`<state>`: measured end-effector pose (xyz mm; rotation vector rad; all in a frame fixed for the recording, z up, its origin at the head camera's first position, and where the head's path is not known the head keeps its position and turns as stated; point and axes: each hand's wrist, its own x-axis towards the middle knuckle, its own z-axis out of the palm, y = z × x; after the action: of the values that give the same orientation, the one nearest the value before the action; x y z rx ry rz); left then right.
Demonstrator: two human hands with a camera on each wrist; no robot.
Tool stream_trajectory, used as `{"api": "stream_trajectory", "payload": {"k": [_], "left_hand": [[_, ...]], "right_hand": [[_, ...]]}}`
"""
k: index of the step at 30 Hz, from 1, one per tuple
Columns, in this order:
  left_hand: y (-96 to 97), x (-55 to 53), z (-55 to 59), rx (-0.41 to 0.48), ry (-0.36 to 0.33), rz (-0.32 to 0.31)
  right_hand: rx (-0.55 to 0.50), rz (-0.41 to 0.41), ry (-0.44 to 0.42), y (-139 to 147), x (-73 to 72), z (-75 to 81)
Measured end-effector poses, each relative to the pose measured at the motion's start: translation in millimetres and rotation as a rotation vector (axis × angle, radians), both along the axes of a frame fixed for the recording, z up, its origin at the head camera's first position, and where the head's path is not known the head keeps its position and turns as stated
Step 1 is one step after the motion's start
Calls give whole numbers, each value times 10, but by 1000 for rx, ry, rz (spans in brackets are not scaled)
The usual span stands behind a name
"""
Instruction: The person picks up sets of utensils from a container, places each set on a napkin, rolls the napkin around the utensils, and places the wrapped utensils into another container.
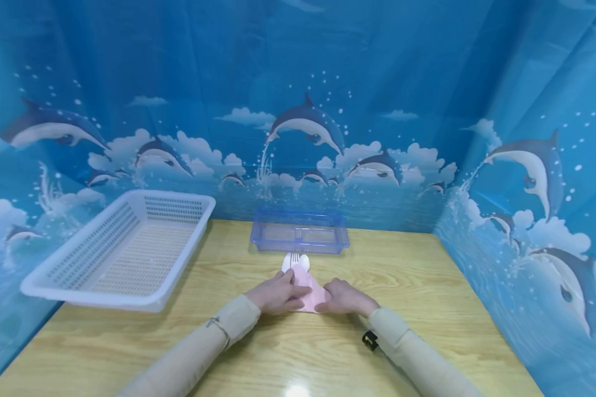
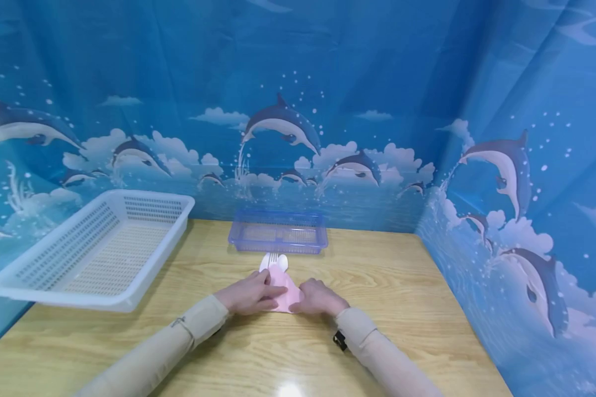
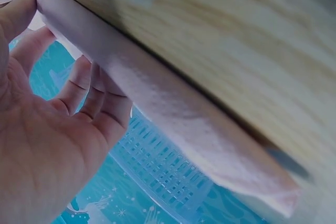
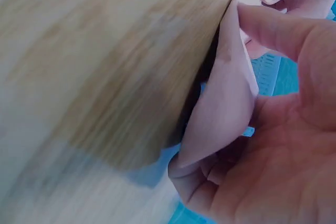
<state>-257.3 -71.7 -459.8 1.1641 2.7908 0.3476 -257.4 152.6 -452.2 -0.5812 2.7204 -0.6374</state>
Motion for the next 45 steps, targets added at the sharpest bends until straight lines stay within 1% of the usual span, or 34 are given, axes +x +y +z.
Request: {"api": "stream_trajectory", "payload": {"k": [2,5,7,10,14,17,18,22,27,28,33,35,41,45], "left_hand": [[0,-1,-1,-2,2,-2],[4,1,12,-8,-12,9],[6,2,23,-10,-18,11],[7,-3,29,-11,-30,16],[-3,-17,14,8,-45,20],[-13,-24,-1,36,-29,2],[-14,-27,-3,47,-17,-6],[-14,-35,-6,68,35,-28],[-25,-29,-2,40,59,-50],[-27,-24,4,42,58,-50],[-28,-19,35,88,-4,-10],[-26,-19,48,101,-25,-3],[-17,-16,58,94,-18,-18],[-18,-19,51,95,-22,-15]], "right_hand": [[-37,-17,-32,-9,-13,15],[-121,-68,-102,-7,-41,65],[-157,-103,-147,-1,-65,104],[-204,-135,-191,-3,-94,131],[-338,-145,-275,-27,-115,116],[-446,-160,-327,-57,-112,94],[-472,-170,-332,-68,-110,90],[-533,-211,-307,-117,-104,72],[-533,-249,-254,-144,-98,39],[-536,-254,-255,-142,-96,32],[-573,-264,-293,-123,-89,15],[-577,-265,-291,-117,-83,18],[-575,-254,-255,-156,-57,39],[-578,-254,-224,-216,-62,42]]}}
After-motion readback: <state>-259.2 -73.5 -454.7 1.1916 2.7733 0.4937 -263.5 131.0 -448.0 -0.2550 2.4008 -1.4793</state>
